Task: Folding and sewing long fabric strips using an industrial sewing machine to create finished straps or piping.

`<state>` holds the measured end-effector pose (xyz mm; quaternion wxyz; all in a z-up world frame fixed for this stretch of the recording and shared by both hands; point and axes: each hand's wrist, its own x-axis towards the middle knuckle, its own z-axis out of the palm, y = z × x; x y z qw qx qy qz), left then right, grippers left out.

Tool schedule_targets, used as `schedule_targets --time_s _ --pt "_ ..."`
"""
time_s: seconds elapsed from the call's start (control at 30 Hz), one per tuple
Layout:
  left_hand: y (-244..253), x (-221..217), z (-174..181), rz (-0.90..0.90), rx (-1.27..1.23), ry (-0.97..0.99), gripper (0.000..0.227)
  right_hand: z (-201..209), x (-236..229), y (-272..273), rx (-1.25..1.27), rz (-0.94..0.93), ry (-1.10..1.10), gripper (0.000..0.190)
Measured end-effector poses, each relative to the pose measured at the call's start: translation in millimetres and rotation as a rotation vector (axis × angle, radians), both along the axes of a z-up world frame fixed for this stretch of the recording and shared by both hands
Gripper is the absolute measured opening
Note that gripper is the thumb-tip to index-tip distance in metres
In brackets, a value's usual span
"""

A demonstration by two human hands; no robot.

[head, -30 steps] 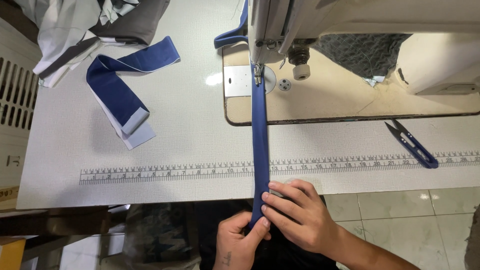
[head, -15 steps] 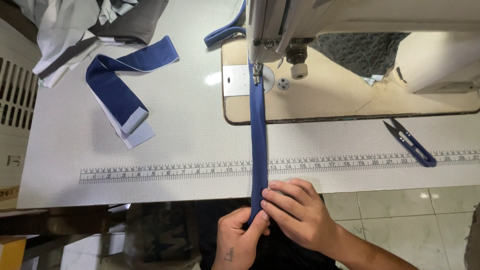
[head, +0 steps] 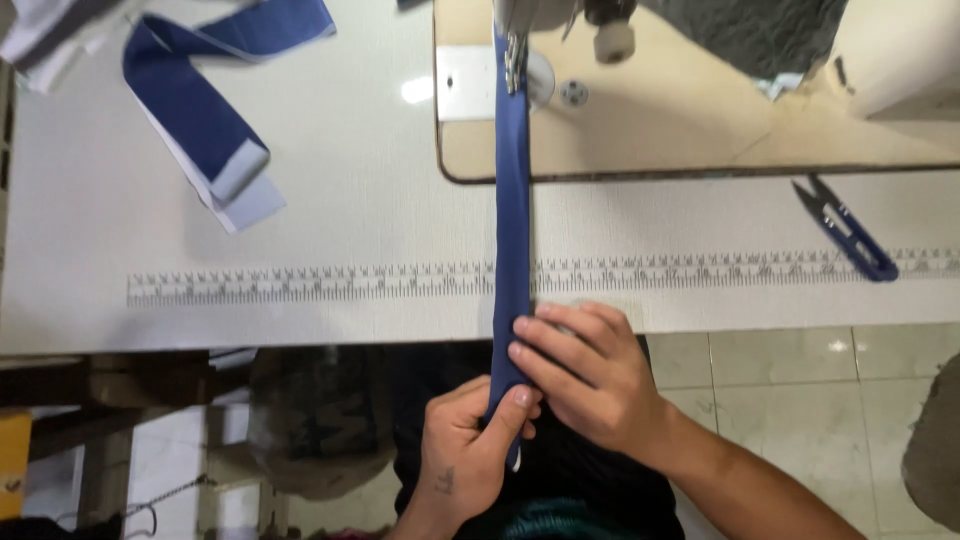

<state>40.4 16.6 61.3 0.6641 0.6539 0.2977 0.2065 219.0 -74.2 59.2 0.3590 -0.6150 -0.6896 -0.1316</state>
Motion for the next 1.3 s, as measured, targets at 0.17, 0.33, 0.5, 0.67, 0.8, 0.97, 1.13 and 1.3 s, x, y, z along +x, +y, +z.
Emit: schedule_targets --time_s 0.17,0.33,0.5,0.67,0.8,0.97,1.13,1.3 --pt "-15.4 -17.2 18.6 -0.032 -0.038 0.019 0.034 1.3 -6.8 -0.2 0.039 0.005 0.003 0.03" --pt "-36.5 -50.6 16.7 -0.154 -0.161 0.122 0.049 2.4 -11.1 -6.7 0.075 0.046 -0.004 0.021" --pt "-50.9 -75.1 21.6 -0.192 -0.222 0.112 0.039 8.2 -23.1 -15.8 0.099 0.086 -0.004 0.019" --pt "-61.2 -91.5 20.0 -0.127 -0.124 0.061 0.04 22.3 -38.8 -38.1 0.085 0.131 -0.038 0.015" --pt "-59.6 -95.7 26.8 -0.111 0.002 -0.051 0.032 29.1 -51.4 -57.4 0.069 0.203 -0.052 0.02" --pt "-59.2 -96.7 31.5 -0.131 0.15 -0.104 0.019 35.3 -62.2 -71.8 0.04 0.265 -0.05 0.017" --pt "-59.2 -93.3 38.4 -0.145 0.136 -0.147 0.017 35.4 -64.8 -78.5 0.018 0.301 -0.005 0.025" --pt "-60.5 -96.5 42.8 -0.153 0.154 -0.116 0.024 42.5 -66.1 -73.3 0.045 0.298 0.002 0.022"
